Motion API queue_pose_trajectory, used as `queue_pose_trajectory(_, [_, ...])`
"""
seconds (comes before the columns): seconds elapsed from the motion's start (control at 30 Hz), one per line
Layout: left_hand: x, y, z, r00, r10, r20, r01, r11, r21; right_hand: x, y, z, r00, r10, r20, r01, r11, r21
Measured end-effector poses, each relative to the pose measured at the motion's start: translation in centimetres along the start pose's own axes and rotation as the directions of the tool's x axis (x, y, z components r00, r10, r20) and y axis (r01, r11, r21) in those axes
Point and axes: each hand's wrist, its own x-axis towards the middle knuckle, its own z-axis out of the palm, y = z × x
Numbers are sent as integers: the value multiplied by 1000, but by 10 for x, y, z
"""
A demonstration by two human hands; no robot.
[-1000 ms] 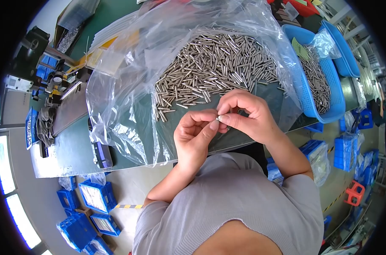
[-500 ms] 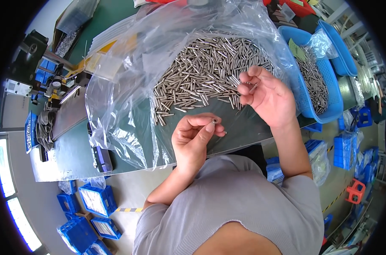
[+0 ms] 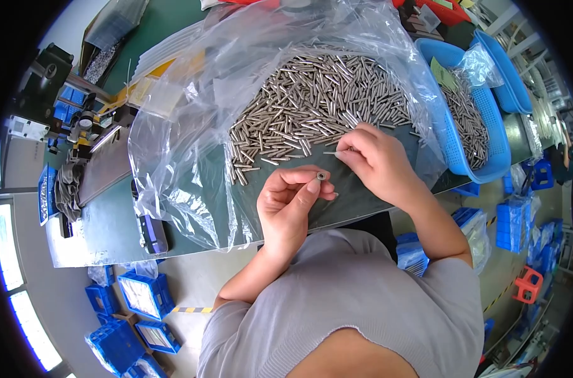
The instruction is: Assembling small metal components by hand at a factory workbench.
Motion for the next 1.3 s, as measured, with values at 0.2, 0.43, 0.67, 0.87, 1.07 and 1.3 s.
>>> queue_pose_trajectory(0.2, [0, -1, 1, 1000, 4, -4, -3, 1000, 28, 0, -17, -17, 998, 34, 61, -60, 864, 500])
queue_pose_trajectory(0.43, [-2, 0, 2, 1000, -13, 14, 12, 997, 72, 2, -22, -21, 991, -59, 119, 5, 913, 407])
queue_pose_trajectory(0.67, [0, 0, 0, 999, -34, 29, 32, 995, 91, 4, -16, -1, 972, -15, 235, -141, 762, 632])
queue_pose_trajectory(0.87, [-1, 0, 0, 999, -35, 35, 33, 998, 44, -4, -16, 6, 998, -22, 54, -13, 821, 571])
queue_pose_trajectory(1.07, [-1, -1, -1, 999, -26, 40, 25, 1000, 18, 4, 11, -27, 903, 409, 133, -183, 86, 979])
queue_pose_trajectory(1.3, [-1, -1, -1, 999, -14, 35, 13, 999, 30, 7, 8, -13, 992, 123, 21, -123, 992, 0])
